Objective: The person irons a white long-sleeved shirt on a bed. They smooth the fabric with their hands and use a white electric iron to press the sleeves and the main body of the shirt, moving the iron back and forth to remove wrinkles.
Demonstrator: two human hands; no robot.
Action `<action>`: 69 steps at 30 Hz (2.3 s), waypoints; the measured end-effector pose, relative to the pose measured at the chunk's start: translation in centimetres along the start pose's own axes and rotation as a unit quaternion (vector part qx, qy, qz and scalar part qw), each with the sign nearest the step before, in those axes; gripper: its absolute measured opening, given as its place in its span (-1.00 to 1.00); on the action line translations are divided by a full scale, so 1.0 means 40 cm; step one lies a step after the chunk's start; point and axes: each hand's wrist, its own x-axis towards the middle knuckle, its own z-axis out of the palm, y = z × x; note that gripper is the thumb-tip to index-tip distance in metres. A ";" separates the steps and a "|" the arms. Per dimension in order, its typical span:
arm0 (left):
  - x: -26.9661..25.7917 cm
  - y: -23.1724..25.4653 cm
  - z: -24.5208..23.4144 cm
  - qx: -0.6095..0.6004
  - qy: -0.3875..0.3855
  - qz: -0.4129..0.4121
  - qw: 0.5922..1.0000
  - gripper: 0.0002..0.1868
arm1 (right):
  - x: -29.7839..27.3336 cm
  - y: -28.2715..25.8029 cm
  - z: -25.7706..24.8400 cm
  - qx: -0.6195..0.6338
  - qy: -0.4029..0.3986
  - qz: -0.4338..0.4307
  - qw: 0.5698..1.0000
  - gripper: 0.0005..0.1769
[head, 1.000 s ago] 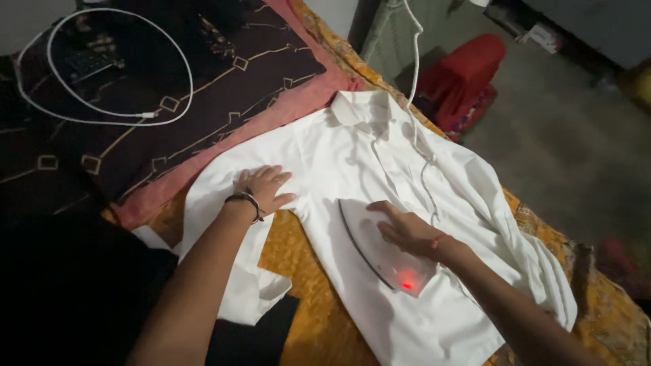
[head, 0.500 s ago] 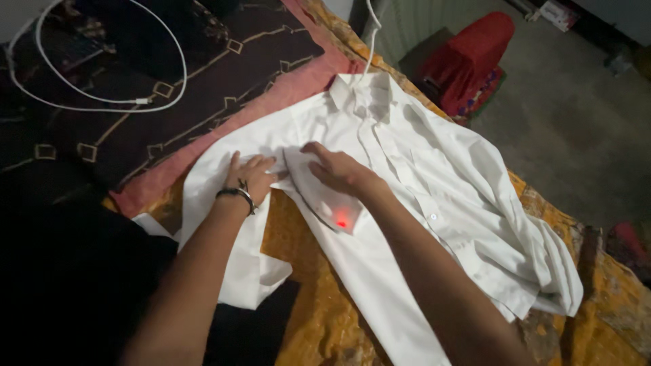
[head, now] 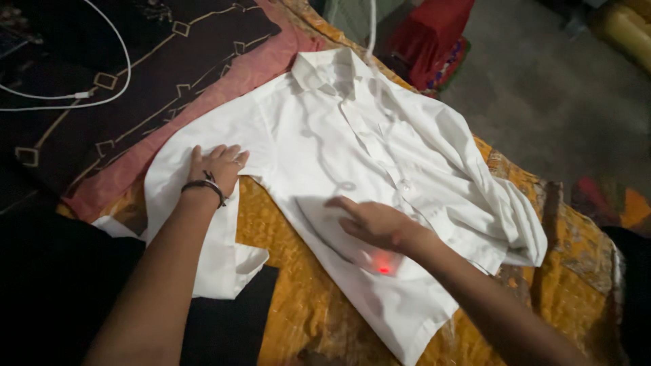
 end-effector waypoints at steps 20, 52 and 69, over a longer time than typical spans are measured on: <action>-0.029 0.040 -0.069 0.038 0.058 0.060 0.996 -0.28 | 0.441 0.148 -0.096 -0.061 0.213 0.240 0.945 -0.55; -0.056 0.086 0.044 -0.435 -0.119 -0.288 0.845 -0.31 | 0.086 0.003 -0.046 -0.075 -0.083 -0.047 0.993 -0.36; 0.015 0.123 0.158 -0.689 -0.074 -0.262 0.672 -0.69 | -0.142 0.108 -0.052 -0.191 -0.180 0.123 0.957 -0.29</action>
